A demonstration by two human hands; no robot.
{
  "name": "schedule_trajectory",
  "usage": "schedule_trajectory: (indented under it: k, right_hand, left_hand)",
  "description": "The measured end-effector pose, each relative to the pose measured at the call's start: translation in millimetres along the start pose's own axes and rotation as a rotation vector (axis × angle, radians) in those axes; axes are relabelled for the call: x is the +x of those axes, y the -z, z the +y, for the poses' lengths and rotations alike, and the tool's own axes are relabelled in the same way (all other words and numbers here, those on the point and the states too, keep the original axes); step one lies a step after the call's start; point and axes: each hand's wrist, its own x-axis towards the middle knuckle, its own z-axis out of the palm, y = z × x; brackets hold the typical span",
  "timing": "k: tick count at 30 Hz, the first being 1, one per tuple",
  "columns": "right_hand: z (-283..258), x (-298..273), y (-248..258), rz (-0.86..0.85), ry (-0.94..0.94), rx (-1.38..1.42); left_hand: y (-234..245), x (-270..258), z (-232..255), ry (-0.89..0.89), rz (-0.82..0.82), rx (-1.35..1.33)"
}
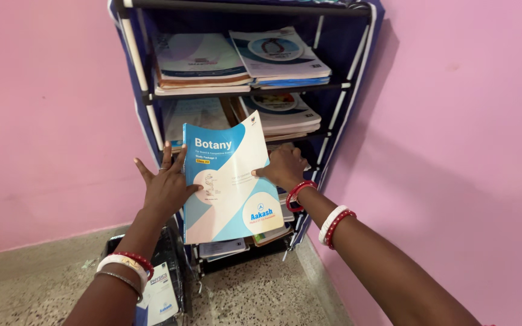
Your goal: The person removes several textbooks from a blue fabric bookshelf and places them into a black box on the floor. The books include Physics, Botany, Biology NEET, and Biology SmartPrep. The person handles each book individually and stacks them in the box.
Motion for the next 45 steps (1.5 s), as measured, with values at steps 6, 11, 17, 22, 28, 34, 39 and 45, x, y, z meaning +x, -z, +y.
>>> schedule_trajectory:
  k: [6,11,17,22,28,34,39,45]
  right_hand:
    - [-23.8,-8.5,-27.3,-0.083,0.036,0.032]
    - [-46.2,-18.3,-51.6,-0.117,0.062,0.032]
    - [-77.6,-29.3,-79.8,-0.146,0.096,0.03]
    - [-105.8,-33.0,-98.8,-0.188,0.122,0.056]
    - [-137.8,-34.6,-114.3,-0.215,0.138,0.059]
    - [-163.4,-36.4,-131.5,-0.204,0.179,0.075]
    - [-181.6,-37.8,-145.6,-0.198,0.206,0.073]
    - [-202.2,-38.1,-158.3,-0.198,0.194,0.064]
  left_hand:
    - [-16.0,-23.2,-26.2,0.035,-0.025,-0.002]
    - [-35.8,-38.5,-54.1,0.025,-0.031,-0.02]
    - [-52.3,-55.8,-92.7,0.038,-0.055,0.0]
    - [-54.4,-68.3,-122.3,0.086,-0.116,0.038]
    - [-56.7,-79.5,-152.1,0.131,-0.156,0.063]
    - [-66.8,-89.4,-179.0,0.166,-0.126,0.006]
    - [-66.7,-95.1,-196.8,0.201,-0.189,0.054]
    - [-71.5,-96.2,-214.4,0.219,-0.196,0.021]
